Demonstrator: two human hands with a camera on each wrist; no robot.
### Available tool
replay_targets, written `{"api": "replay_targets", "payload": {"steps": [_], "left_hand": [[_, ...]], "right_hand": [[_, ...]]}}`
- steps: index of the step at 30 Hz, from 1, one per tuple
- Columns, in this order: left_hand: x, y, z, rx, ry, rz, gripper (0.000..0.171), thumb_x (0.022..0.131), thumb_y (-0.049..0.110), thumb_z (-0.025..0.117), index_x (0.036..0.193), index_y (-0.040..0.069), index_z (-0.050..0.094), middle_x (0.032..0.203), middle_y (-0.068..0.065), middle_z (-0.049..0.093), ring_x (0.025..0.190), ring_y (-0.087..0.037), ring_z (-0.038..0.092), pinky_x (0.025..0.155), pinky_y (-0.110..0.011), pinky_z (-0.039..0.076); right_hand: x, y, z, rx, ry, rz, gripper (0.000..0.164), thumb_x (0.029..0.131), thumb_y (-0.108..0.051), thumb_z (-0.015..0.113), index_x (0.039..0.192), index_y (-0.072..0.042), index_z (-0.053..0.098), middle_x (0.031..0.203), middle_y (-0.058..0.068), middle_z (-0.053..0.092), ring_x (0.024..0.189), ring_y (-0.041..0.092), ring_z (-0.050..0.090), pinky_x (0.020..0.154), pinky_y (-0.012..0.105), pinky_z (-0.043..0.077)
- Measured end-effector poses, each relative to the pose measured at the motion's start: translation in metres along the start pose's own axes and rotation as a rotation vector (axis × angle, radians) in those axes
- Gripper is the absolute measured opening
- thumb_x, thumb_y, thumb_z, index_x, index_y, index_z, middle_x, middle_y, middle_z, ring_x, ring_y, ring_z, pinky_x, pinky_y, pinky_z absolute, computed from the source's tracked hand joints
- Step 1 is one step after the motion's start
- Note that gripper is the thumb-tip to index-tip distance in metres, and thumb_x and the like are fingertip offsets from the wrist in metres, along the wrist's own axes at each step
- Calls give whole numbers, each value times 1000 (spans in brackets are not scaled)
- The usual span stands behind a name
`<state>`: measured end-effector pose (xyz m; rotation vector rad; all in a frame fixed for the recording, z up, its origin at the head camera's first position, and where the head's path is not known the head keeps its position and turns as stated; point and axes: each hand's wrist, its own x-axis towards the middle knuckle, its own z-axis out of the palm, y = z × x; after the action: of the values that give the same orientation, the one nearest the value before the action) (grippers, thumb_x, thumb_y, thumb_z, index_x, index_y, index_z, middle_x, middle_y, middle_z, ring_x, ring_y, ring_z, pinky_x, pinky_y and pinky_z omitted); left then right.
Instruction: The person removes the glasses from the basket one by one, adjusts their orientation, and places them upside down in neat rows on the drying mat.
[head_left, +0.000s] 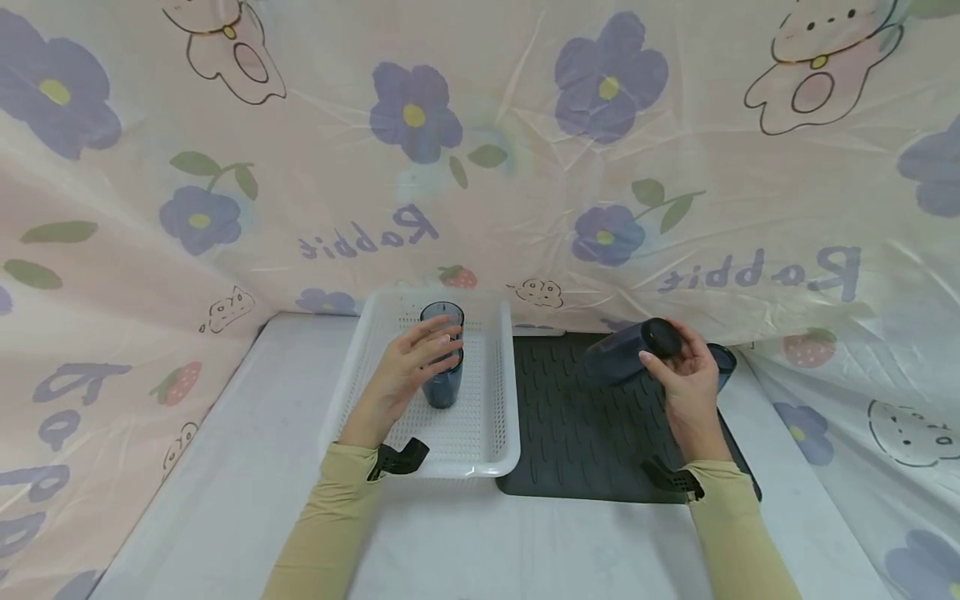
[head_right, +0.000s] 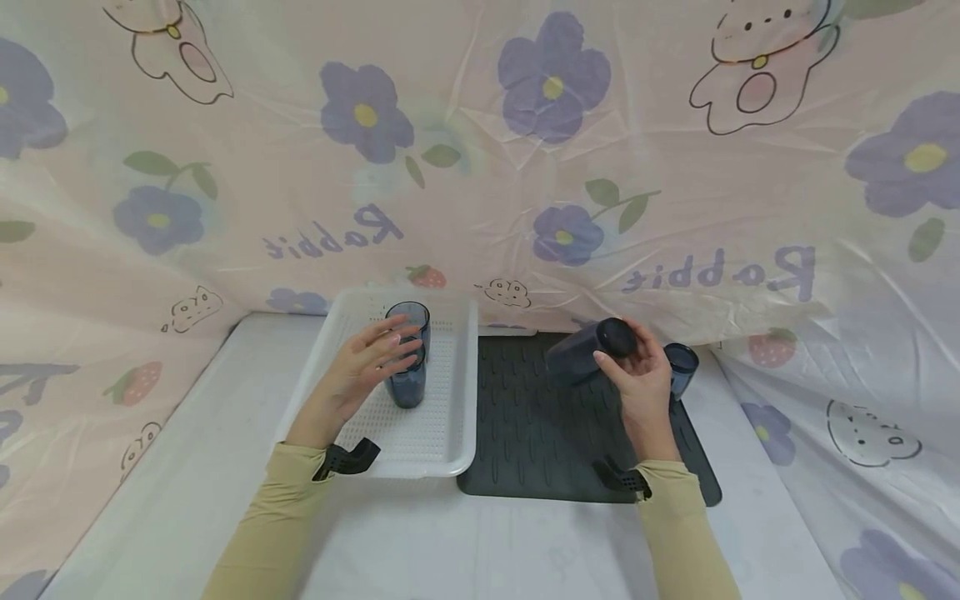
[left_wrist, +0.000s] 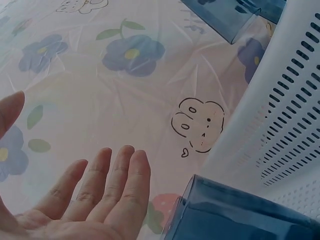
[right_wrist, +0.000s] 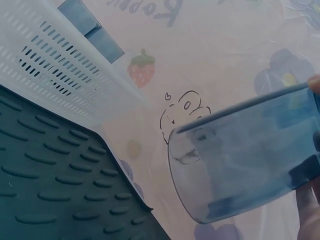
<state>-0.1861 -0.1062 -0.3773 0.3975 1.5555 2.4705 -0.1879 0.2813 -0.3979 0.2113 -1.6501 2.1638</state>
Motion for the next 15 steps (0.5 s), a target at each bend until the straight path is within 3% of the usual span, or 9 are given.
{"api": "replay_targets", "payload": {"steps": [9,15], "left_hand": [[-1,1,-10,22,2,5,62,95,12,59,146,-4,29,144,-30,34,129,-43,38,106,-48,37],[-2,5,-16,54,48,5,59,94,12,60,144,-3,33,142,-27,39,128,-39,43,105,-47,38]], "right_hand": [[2,1,-5,42,16,-18,61,78,24,63,133,1,51,124,14,56,114,22,55,88,21,50],[5,3,-10,46,31,-27,61,77,24,63,132,1,52,123,14,57,112,22,56,87,21,50]]}}
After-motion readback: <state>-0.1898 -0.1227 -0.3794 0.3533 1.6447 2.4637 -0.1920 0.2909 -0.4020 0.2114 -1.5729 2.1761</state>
